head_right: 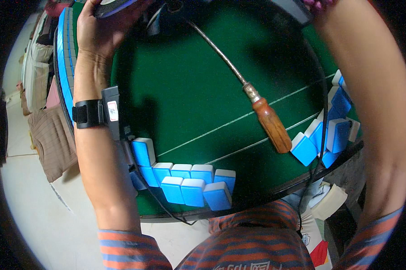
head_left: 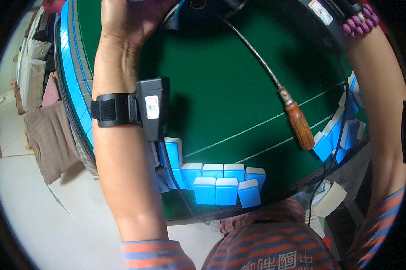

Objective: The person uses a screwdriver to tighten a screw on the center lift mechanism of an automatic mahjong table and then places a cover plate back onto the mechanism.

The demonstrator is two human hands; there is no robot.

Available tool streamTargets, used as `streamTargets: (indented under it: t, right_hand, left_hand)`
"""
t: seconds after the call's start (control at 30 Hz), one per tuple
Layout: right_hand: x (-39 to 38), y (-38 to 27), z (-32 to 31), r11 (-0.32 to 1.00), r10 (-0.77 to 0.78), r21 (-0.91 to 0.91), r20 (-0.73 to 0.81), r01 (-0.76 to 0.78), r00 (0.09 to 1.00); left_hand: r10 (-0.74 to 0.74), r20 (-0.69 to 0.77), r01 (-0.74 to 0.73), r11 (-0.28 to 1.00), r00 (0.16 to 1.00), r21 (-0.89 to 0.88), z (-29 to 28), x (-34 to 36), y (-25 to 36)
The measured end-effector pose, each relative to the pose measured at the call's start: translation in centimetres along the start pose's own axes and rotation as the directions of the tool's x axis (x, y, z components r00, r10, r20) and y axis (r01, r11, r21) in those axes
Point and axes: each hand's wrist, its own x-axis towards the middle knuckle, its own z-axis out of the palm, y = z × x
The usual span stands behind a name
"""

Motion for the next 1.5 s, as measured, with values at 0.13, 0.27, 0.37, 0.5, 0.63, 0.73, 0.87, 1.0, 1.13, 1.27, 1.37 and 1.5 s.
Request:
streamTargets:
  t: [0.13, 0.27, 0.37, 0.5, 0.63, 0.73, 0.87, 1.0, 1.13, 1.27, 1.37, 1.5]
  right_hand:
    - [0.3, 0.0, -0.5, 0.999, -0.032, -0.025, 0.039, 0.033, 0.999]
    - [-0.8, 1.1, 0.5, 0.991, -0.083, 0.100, -0.033, 0.086, 0.996]
    - [-1.6, 1.7, 1.8, 0.992, -0.075, 0.097, -0.118, 0.087, 0.990]
    - [-0.6, 1.3, 0.8, 0.995, -0.100, 0.021, 0.003, 0.100, 0.995]
    - [0.1, 1.8, 0.3, 1.000, -0.017, 0.016, -0.013, 0.018, 1.000]
    - [1.9, 2.0, -0.5, 0.997, -0.061, 0.038, 0.015, 0.060, 0.998]
    - [0.6, 2.3, 0.3, 0.994, -0.078, 0.076, -0.051, 0.082, 0.996]
    - [0.9, 2.6, -2.2, 0.993, 0.038, 0.108, 0.077, -0.047, 0.996]
    - [2.9, 1.1, 0.1, 0.987, 0.045, 0.151, 0.026, -0.048, 0.999]
    - [3.8, 2.5, -1.0, 0.950, -0.311, 0.025, -0.007, 0.311, 0.950]
    - [3.3, 2.7, -0.7, 0.980, -0.183, -0.098, -0.127, 0.171, 0.975]
    - [0.8, 1.2, 1.9, 0.980, -0.162, 0.081, -0.224, 0.184, 0.961]
  left_hand:
    - [0.028, 0.028, -0.026, 0.997, 0.999, -0.076, 0.3, -0.1, -0.9]
    - [0.012, 0.039, -0.008, 0.996, 0.999, -0.092, -0.6, 0.3, 0.0]
    - [-0.039, -0.018, 0.038, 0.999, 0.999, -0.039, -1.1, 0.3, 0.8]
    - [0.062, -0.154, -0.066, 0.998, 0.986, -0.024, -0.2, -0.6, -0.7]
    - [-0.001, -0.110, -0.006, 0.998, 0.994, -0.055, -1.0, -0.3, -1.6]
    - [0.068, -0.215, -0.061, 0.997, 0.974, 0.039, -1.2, 0.1, -0.8]
    - [0.072, -0.281, -0.038, 0.992, 0.957, 0.124, -1.3, -0.5, -0.5]
    - [-0.132, -0.185, 0.133, 0.991, 0.974, -0.010, -1.6, 0.5, -0.1]
    - [-0.073, -0.430, 0.089, 0.996, 0.900, 0.016, -0.6, -0.4, 1.4]
    - [-0.040, -0.449, 0.040, 0.999, 0.893, -0.010, -0.2, 0.1, 0.2]
    - [-0.024, -0.430, 0.020, 1.000, 0.903, -0.013, -0.4, 0.4, -0.3]
    - [-0.022, -0.419, 0.047, 0.998, 0.908, 0.048, -1.2, 0.2, 1.3]
